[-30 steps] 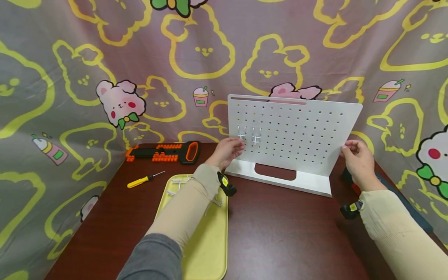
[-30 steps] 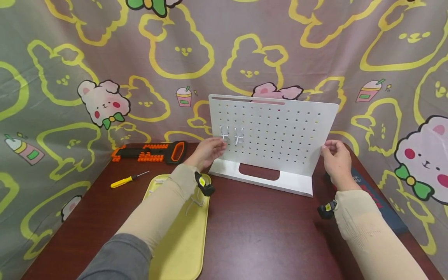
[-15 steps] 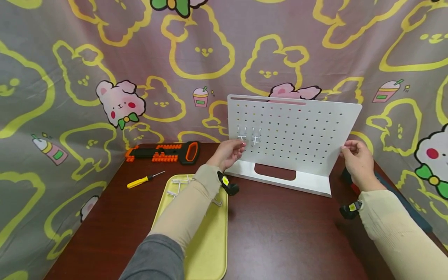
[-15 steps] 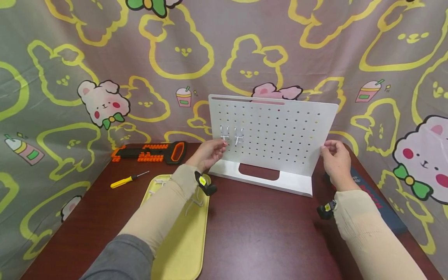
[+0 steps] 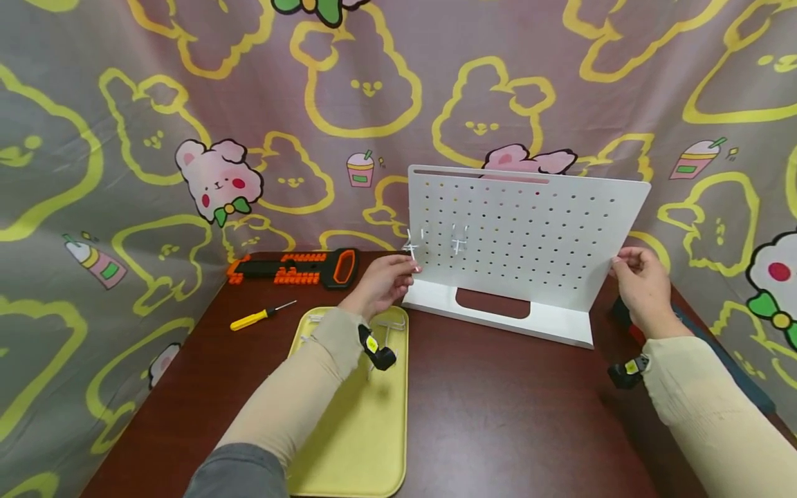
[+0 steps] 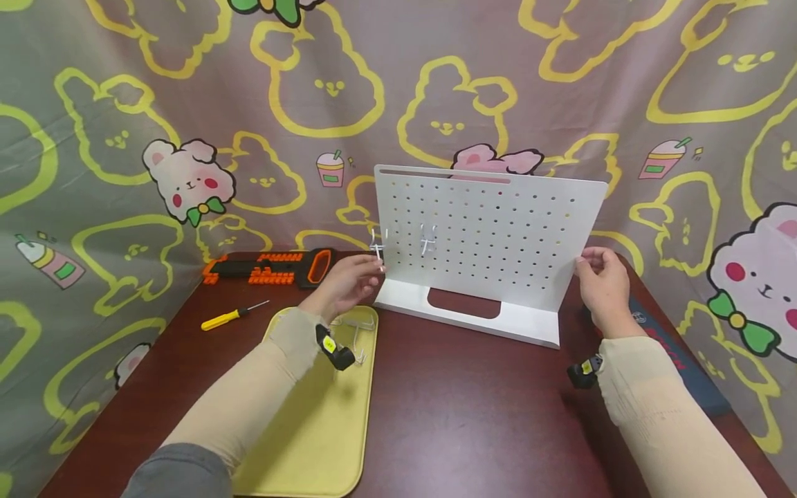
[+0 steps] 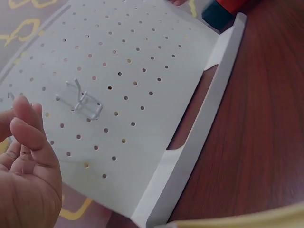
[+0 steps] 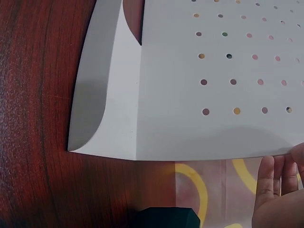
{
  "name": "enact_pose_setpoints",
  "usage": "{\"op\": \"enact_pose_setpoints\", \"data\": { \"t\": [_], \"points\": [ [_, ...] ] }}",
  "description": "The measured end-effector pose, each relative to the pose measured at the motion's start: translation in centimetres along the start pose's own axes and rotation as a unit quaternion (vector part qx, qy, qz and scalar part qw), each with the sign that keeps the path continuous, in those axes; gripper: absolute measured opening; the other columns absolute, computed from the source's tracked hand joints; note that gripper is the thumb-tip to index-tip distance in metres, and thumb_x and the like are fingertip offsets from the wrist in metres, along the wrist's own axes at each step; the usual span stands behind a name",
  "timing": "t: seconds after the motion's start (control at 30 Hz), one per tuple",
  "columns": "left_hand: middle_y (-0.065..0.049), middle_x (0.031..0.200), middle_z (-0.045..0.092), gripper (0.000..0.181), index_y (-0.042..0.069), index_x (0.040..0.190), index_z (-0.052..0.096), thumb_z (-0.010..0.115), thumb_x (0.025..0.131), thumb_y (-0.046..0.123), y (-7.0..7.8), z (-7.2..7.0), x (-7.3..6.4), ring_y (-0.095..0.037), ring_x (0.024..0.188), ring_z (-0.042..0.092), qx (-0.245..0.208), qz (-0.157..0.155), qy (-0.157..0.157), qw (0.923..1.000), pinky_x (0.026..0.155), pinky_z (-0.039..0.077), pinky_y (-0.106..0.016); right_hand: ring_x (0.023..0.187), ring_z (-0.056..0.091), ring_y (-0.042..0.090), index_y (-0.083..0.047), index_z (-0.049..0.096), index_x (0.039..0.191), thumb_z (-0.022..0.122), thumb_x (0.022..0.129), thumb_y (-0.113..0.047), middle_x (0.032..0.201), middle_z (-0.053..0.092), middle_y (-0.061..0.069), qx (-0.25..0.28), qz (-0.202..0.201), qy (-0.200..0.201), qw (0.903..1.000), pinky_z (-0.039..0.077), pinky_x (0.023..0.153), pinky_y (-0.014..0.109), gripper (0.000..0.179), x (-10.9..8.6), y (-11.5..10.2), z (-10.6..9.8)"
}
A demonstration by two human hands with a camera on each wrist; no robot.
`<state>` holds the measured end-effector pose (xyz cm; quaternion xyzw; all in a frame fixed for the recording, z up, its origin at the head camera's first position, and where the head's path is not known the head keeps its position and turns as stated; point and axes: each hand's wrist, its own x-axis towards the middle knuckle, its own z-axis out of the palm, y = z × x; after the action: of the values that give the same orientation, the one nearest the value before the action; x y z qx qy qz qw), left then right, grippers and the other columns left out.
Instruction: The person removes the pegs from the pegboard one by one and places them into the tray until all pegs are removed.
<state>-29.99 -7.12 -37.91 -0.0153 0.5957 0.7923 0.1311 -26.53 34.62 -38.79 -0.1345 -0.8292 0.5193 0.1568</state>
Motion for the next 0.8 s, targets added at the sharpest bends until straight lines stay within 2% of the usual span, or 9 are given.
{"op": "enact_pose_setpoints", "data": {
  "t": [0.07,0.17,0.3,0.43,0.53,0.63,0.73,0.8],
  "points": [
    [-0.003,0.082,0.067,0.01,-0.006,0.111,0.06,0.056,0.103,-0.002,0.2,-0.4,-0.7,-0.005,0.053,0.053,0.017,0.005,0.0,0.9998,0.046,0.041,-0.015,0.091,0.054,0.005,-0.019,0.051,0.115,0.047,0.11,-0.026,0.108,0.048,0.003,0.002,0.0,0.001,1.0,0.051,0.083,0.013,0.01,0.0,0.1,0.0],
    [-0.005,0.083,0.067,0.004,-0.002,0.103,0.061,0.057,0.103,-0.002,0.3,-1.3,-2.0,-0.006,0.055,0.056,0.055,0.017,-0.009,0.9983,0.048,0.045,-0.016,0.09,0.054,0.005,-0.017,0.051,0.115,0.047,0.11,-0.026,0.108,0.048,0.003,0.001,0.003,0.001,1.0,0.052,0.085,0.014,0.011,0.0,0.2,0.0],
    [-0.004,0.083,0.066,0.007,-0.006,0.103,0.062,0.059,0.102,0.0,0.3,-3.0,-4.2,-0.009,0.06,0.058,0.118,0.032,-0.019,0.9924,0.05,0.046,-0.018,0.089,0.055,0.004,-0.015,0.052,0.117,0.048,0.11,-0.026,0.108,0.049,0.003,-0.001,0.004,-0.004,1.0,0.053,0.086,0.016,0.013,0.1,0.3,0.1],
    [-0.006,0.085,0.068,0.008,-0.005,0.101,0.062,0.06,0.102,0.002,0.4,-5.0,-6.3,-0.011,0.066,0.062,0.168,0.046,-0.015,0.9845,0.055,0.049,-0.022,0.09,0.056,0.005,-0.017,0.052,0.117,0.048,0.11,-0.027,0.107,0.049,0.002,0.002,-0.002,-0.005,1.0,0.051,0.082,0.012,0.012,0.3,0.3,0.1],
    [-0.009,0.086,0.069,0.009,-0.005,0.102,0.064,0.06,0.102,0.003,0.5,-6.4,-7.5,-0.012,0.072,0.066,0.201,0.056,-0.001,0.978,0.062,0.054,-0.026,0.091,0.055,0.004,-0.021,0.052,0.114,0.047,0.11,-0.027,0.107,0.048,0.0,0.003,-0.002,0.0,1.0,0.053,0.092,0.02,0.009,0.3,0.2,0.0],
    [-0.012,0.089,0.07,0.012,-0.008,0.106,0.063,0.059,0.103,0.004,0.5,-7.9,-8.4,-0.014,0.077,0.069,0.22,0.056,0.011,0.9738,0.068,0.058,-0.029,0.092,0.055,0.004,-0.022,0.051,0.114,0.047,0.11,-0.028,0.107,0.048,-0.001,0.004,0.0,0.004,1.0,0.053,0.099,0.03,0.008,0.3,0.3,0.0],
    [-0.012,0.09,0.071,0.015,-0.01,0.109,0.061,0.058,0.104,0.003,0.5,-9.2,-9.3,-0.016,0.081,0.07,0.228,0.055,0.016,0.972,0.072,0.059,-0.031,0.091,0.054,0.003,-0.022,0.052,0.115,0.047,0.11,-0.028,0.108,0.048,-0.001,0.003,0.003,0.005,1.0,0.053,0.096,0.027,0.009,0.4,0.3,0.1],
    [-0.01,0.089,0.071,0.015,-0.012,0.109,0.06,0.057,0.104,0.002,0.5,-10.0,-9.9,-0.016,0.081,0.069,0.228,0.056,0.014,0.972,0.073,0.059,-0.031,0.091,0.054,0.003,-0.022,0.051,0.116,0.047,0.11,-0.028,0.108,0.048,-0.001,0.003,0.004,0.007,1.0,0.052,0.089,0.021,0.009,0.4,0.3,0.1]
  ]
}}
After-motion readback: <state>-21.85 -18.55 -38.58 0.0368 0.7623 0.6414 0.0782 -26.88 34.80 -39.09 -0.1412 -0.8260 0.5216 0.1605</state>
